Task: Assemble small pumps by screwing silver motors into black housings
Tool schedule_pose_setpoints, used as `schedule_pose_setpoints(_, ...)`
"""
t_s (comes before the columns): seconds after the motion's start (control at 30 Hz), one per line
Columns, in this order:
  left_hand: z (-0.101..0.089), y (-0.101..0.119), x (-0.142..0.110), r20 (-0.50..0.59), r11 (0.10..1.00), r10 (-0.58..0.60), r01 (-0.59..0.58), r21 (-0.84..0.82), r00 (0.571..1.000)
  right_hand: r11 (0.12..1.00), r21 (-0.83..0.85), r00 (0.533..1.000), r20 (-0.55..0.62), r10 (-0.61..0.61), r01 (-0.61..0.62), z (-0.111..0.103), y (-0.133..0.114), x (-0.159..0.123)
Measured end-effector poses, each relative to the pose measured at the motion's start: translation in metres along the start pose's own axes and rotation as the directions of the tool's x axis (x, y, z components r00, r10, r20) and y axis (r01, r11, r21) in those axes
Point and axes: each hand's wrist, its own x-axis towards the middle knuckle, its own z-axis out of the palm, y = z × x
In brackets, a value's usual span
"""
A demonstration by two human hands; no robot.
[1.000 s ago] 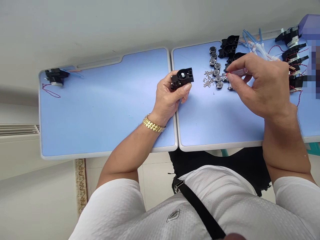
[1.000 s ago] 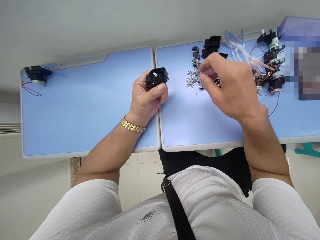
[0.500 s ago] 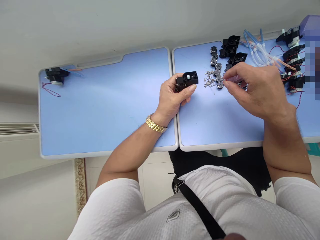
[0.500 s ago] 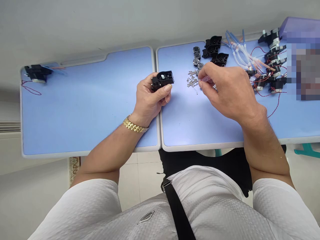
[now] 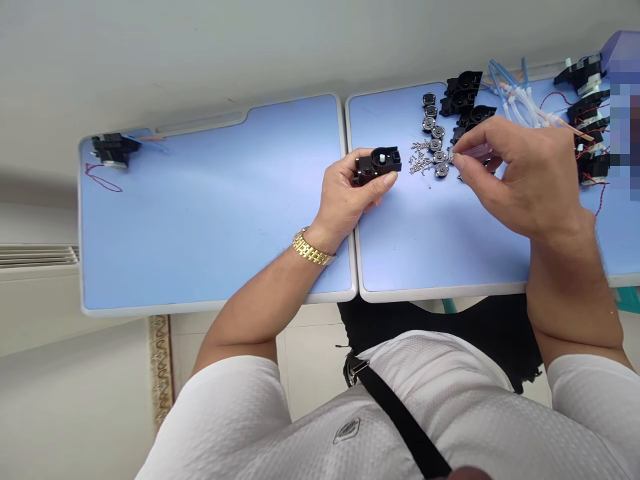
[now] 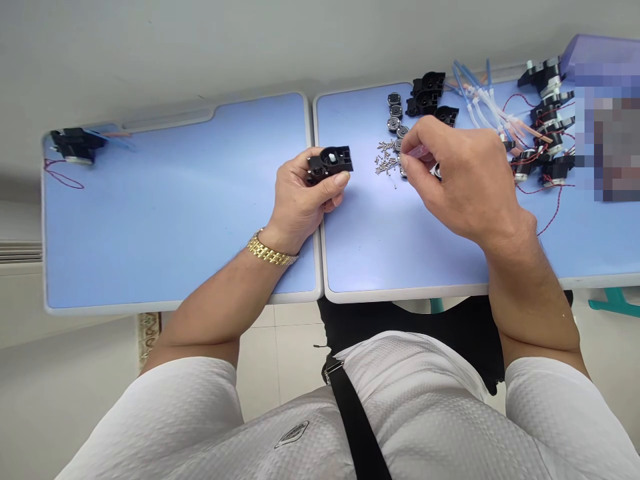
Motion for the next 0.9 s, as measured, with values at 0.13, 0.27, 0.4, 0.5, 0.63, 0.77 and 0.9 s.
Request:
schedule_pose_setpoints(0.13,0.000,0.000,-0.001,0.028,1.000,0.013,-0.014,0.009,1.000,1.000,0.002,0.998,-0.066,0.018,-0.017,-0.005,-0.008,0.002)
schedule_pose_setpoints(0.27,0.001,0.005,-0.003,0.095,0.983,0.147,-0.156,0.097,0.985,0.998,0.055,0.989,-0.145,-0.022,0.030,-0.005,-0.012,0.003)
schedule_pose_setpoints(0.4,0.002,0.008,-0.004,0.232,0.896,0.361,-0.405,0.182,0.903,0.974,0.210,0.981,-0.190,-0.045,0.086,-0.005,-0.014,0.005)
schedule_pose_setpoints(0.5,0.002,0.008,-0.004,0.292,0.863,0.407,-0.470,0.188,0.865,0.952,0.299,0.987,-0.160,-0.010,0.058,-0.007,-0.016,0.005)
schedule_pose_setpoints(0.63,0.001,0.010,-0.005,0.331,0.851,0.429,-0.499,0.165,0.841,0.937,0.348,0.993,-0.114,0.023,0.019,-0.008,-0.019,0.004)
schedule_pose_setpoints(0.77,0.002,0.013,-0.006,0.328,0.843,0.444,-0.513,0.163,0.834,0.938,0.347,0.993,-0.113,0.034,0.008,-0.009,-0.020,0.004)
schedule_pose_setpoints(0.9,0.001,0.012,-0.005,0.319,0.822,0.467,-0.538,0.188,0.825,0.938,0.346,0.990,-0.133,0.039,0.009,-0.009,-0.021,0.005)
